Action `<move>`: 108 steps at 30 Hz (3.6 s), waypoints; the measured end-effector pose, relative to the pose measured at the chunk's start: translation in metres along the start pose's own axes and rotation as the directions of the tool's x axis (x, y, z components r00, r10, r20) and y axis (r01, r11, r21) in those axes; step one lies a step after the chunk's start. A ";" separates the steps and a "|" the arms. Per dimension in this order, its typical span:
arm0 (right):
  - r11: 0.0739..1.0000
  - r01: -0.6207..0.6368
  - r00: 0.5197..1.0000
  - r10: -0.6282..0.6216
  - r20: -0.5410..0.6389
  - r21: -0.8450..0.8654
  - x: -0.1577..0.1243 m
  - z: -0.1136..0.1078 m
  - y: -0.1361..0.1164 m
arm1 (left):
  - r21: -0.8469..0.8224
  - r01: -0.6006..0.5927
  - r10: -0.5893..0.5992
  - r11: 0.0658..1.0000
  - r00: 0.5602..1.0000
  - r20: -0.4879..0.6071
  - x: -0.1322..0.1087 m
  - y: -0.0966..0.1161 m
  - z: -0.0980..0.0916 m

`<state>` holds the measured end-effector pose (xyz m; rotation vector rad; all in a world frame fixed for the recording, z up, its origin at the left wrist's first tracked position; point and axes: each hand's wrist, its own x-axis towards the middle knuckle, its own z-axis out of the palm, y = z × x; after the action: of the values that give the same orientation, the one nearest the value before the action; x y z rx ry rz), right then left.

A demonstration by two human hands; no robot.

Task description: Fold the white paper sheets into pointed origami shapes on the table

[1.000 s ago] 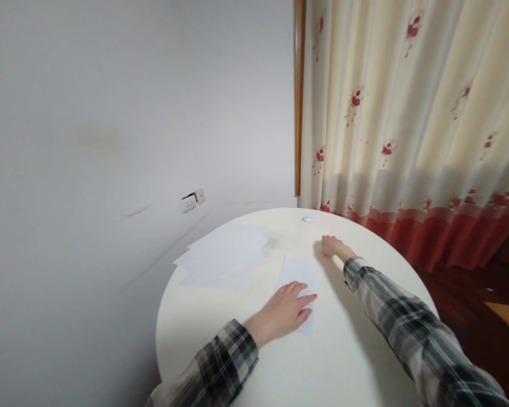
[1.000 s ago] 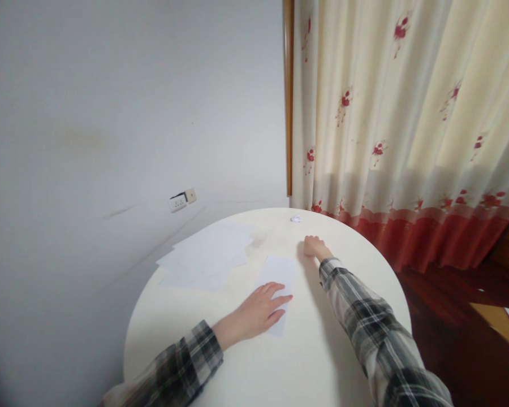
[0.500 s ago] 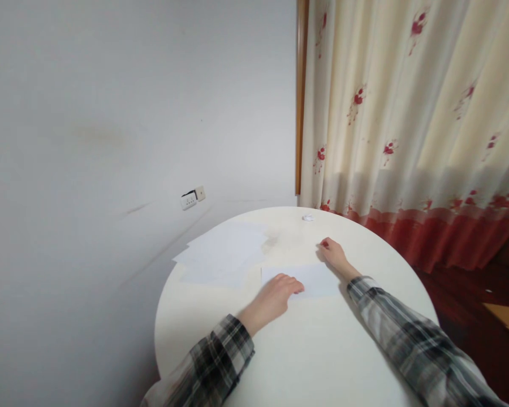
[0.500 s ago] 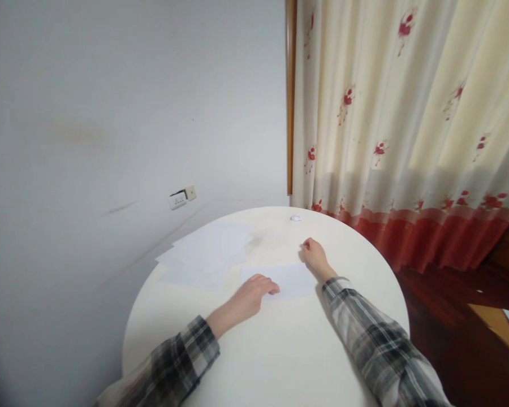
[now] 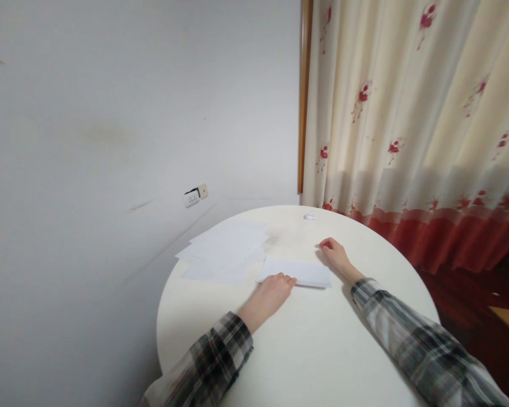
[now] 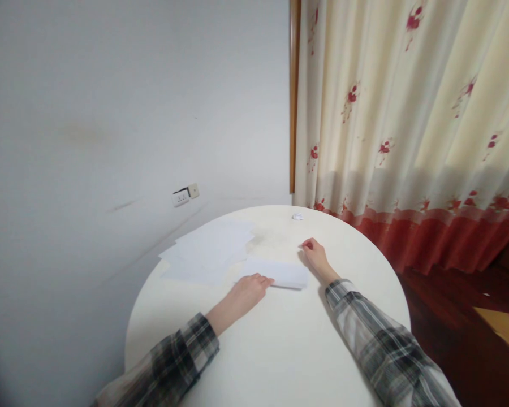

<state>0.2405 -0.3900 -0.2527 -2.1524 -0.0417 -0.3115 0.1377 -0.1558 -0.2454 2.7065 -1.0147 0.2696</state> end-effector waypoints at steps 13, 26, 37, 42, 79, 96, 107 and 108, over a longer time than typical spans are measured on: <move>0.733 -0.318 0.829 -0.093 0.552 0.601 -0.027 0.014 -0.030 | -0.979 0.040 -0.694 -0.199 0.699 0.170 0.014 -0.018 0.000; 0.660 -0.296 0.815 -0.203 0.543 0.691 -0.057 0.022 -0.057 | -0.981 0.164 -0.458 0.107 0.883 0.098 0.013 -0.025 -0.013; 0.643 -0.328 0.859 -0.102 0.502 0.692 -0.056 0.027 -0.056 | -0.987 0.065 -0.527 -0.145 0.839 0.132 0.017 -0.032 -0.009; 0.805 -0.011 0.972 -0.131 0.197 0.594 -0.052 0.026 -0.055 | -0.978 0.088 -0.564 -0.188 0.806 0.180 0.016 -0.030 -0.006; 0.663 -0.267 0.948 0.048 0.316 0.699 -0.068 0.031 -0.059 | -1.000 0.003 -0.642 0.008 0.766 -0.003 0.019 -0.003 -0.017; 0.607 -0.285 0.941 0.031 0.337 0.742 -0.075 0.035 -0.061 | -0.990 0.012 -0.726 0.137 0.681 -0.093 0.023 -0.013 -0.003; 0.609 -0.293 0.933 0.013 0.360 0.737 -0.077 0.035 -0.061 | -0.991 -0.008 -0.728 0.130 0.678 -0.101 0.023 -0.014 -0.006; 0.608 -0.294 0.931 0.006 0.366 0.738 -0.077 0.036 -0.059 | -0.992 -0.003 -0.729 0.126 0.678 -0.095 0.023 -0.014 -0.006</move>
<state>0.1643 -0.3202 -0.2422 -1.2717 -0.1560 0.1722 0.1635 -0.1583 -0.2359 1.3608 -0.0300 0.2191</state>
